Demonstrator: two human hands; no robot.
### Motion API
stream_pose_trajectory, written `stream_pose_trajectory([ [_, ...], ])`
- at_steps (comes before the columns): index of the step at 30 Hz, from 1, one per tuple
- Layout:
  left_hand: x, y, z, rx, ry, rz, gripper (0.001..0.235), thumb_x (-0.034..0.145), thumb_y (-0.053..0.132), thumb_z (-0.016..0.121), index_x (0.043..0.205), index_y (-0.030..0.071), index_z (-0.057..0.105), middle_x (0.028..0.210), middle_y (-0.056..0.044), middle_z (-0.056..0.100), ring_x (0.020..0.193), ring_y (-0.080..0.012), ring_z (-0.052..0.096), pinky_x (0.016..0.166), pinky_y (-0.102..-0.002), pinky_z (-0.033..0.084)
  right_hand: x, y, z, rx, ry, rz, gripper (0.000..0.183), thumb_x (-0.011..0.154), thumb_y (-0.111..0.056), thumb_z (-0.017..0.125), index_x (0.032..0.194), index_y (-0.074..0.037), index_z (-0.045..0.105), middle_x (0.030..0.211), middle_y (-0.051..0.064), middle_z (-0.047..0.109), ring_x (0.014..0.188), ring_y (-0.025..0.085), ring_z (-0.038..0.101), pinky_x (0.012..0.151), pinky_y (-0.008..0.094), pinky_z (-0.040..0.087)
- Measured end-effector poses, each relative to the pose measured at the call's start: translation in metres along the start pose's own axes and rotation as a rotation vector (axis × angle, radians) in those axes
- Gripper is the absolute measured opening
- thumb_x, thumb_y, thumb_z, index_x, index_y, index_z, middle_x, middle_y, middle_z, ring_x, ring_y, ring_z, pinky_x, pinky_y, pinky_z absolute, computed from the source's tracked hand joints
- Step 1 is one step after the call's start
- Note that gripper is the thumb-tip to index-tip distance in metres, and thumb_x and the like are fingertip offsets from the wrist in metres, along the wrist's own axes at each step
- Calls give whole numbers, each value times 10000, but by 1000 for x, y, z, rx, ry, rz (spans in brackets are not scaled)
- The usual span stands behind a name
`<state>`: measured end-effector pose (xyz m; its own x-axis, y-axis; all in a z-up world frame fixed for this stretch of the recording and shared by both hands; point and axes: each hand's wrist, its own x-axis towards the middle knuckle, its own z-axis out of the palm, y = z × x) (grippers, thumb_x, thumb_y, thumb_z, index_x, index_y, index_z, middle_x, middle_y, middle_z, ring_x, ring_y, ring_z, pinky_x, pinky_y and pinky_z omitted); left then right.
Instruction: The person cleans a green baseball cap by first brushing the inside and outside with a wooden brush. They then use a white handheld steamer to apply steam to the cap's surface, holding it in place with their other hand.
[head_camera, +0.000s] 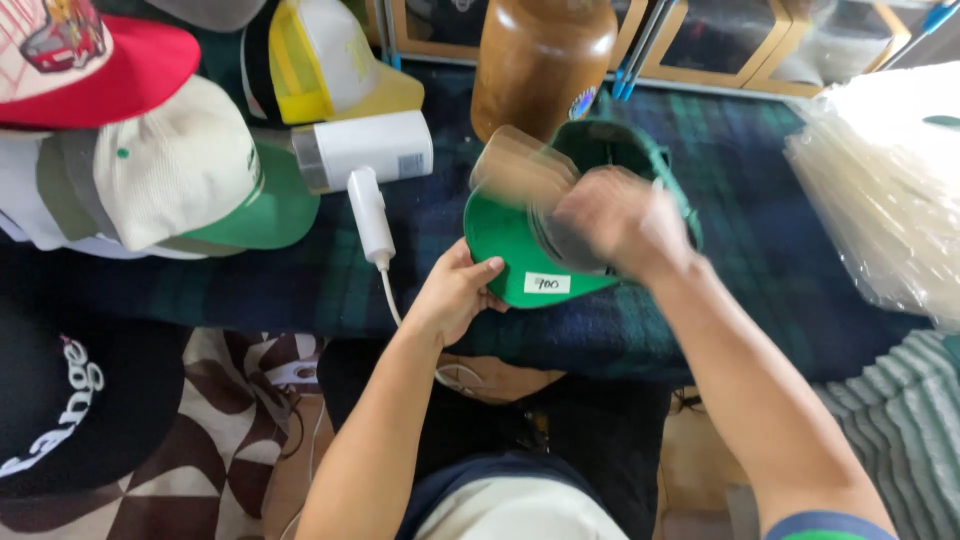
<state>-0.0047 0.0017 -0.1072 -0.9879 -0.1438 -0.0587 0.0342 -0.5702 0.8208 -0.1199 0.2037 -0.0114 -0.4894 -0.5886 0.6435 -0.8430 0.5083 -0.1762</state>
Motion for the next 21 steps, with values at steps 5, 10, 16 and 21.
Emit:
stream_pose_trajectory([
  [5, 7, -14, -13, 19, -1, 0, 311, 950, 9, 667, 1240, 18, 554, 853, -186, 721, 631, -327, 756, 512, -422, 653, -7, 9, 15, 322, -107, -51, 170, 913, -433, 775, 929, -274, 717, 854, -57, 744, 848, 264, 730, 752, 401, 586],
  [10, 7, -7, -8, 5, 3, 5, 255, 955, -6, 638, 1188, -2, 536, 803, -240, 723, 600, -335, 748, 502, -415, 640, -3, 40, 16, -200, 79, -103, 329, 1088, -552, 551, 936, -266, 609, 754, -6, 643, 665, 314, 687, 641, 450, 551],
  [16, 12, -15, -7, 53, -18, 35, 285, 959, -13, 631, 1230, -4, 541, 836, -247, 735, 602, -342, 751, 484, -421, 639, -9, 44, 30, -144, 59, -107, 397, 973, -656, 665, 873, -272, 651, 720, 12, 647, 726, 247, 695, 655, 359, 554],
  [21, 11, -16, -7, 45, -18, 30, 300, 952, -22, 630, 1239, 0, 544, 853, -272, 734, 608, -369, 746, 488, -442, 637, -13, 31, 23, -120, 82, -115, 436, 959, -639, 660, 831, -231, 581, 668, 33, 595, 665, 292, 674, 603, 415, 537],
])
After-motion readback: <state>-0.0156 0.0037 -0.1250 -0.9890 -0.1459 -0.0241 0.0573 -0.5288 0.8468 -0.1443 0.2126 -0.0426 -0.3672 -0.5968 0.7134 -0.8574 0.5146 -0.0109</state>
